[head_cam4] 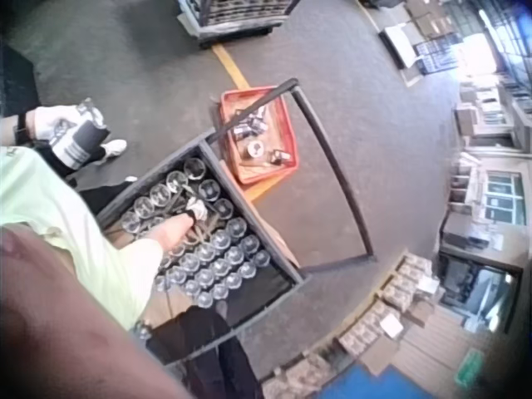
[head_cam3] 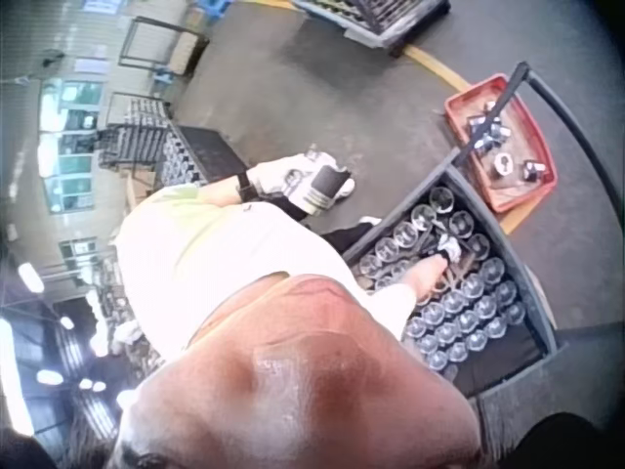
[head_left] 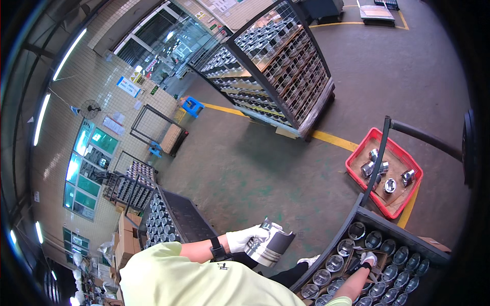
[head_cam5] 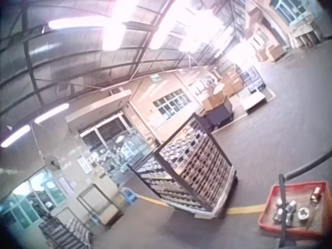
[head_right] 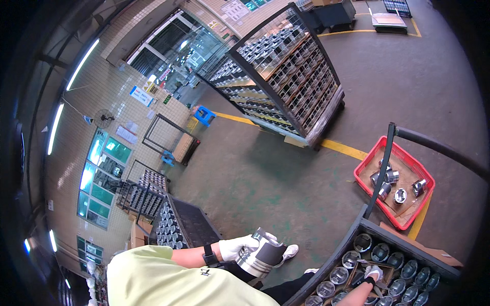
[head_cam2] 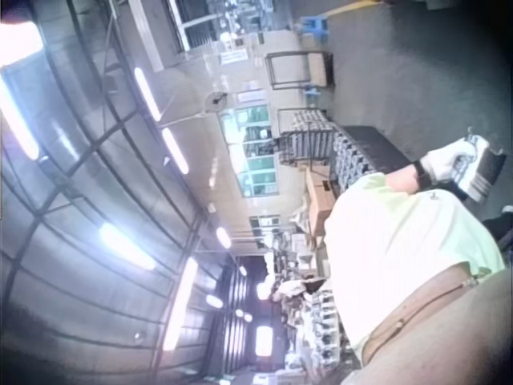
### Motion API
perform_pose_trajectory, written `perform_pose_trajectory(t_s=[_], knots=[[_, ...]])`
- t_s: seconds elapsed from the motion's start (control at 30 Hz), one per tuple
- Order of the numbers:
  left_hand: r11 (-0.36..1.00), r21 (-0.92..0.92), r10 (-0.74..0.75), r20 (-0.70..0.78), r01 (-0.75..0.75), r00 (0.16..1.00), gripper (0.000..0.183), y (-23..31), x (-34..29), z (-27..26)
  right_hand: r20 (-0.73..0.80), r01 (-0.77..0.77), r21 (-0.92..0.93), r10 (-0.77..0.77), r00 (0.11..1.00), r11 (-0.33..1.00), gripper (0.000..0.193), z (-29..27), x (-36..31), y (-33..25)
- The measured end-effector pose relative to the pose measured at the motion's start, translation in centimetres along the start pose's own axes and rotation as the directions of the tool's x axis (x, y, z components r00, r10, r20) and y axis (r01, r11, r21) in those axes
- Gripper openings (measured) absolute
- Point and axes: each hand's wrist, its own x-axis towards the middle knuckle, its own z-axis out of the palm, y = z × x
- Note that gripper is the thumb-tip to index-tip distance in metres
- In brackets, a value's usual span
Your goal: Sorting and organizing engine pistons from a shipping bin into a layered cart using cardboard separators.
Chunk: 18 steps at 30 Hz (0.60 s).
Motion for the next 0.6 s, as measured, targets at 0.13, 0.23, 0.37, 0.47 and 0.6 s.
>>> perform_pose_trajectory(t_s=[0.13, 0.23, 0.37, 0.47, 0.6], knots=[[0.998, -0.052, -0.028, 0.134, 0.035, 0.991, 0.05, 1.6, -0.4, -0.3, 0.058, 0.049, 0.095, -0.055, 0.997, 0.994, 0.01, -5.2, -3.7, -0.3], [0.992, -0.115, -0.031, 0.143, 0.048, 0.989, 0.048, 1.8, -0.4, 0.1, -0.12, 0.154, 0.388, -0.116, 0.986, 0.908, 0.01, -3.4, -7.8, -1.4], [0.983, -0.146, -0.085, 0.18, 0.112, 0.98, 0.055, 2.2, 0.3, -0.9, -0.249, 0.56, 0.201, -0.511, 0.823, 0.804, 0.01, -4.6, -13.6, -2.4], [0.982, -0.103, -0.121, 0.285, 0.156, 0.951, 0.054, 2.8, 0.9, -1.8, -0.402, 0.669, -0.014, -0.616, 0.677, 0.743, 0.028, -6.0, -18.3, -2.4], [0.989, -0.142, 0.026, 0.422, 0.038, 0.906, 0.047, 4.6, -0.5, -0.2, -0.394, 0.815, 0.032, -0.742, 0.543, 0.579, 0.038, -5.7, -34.0, -1.4]])
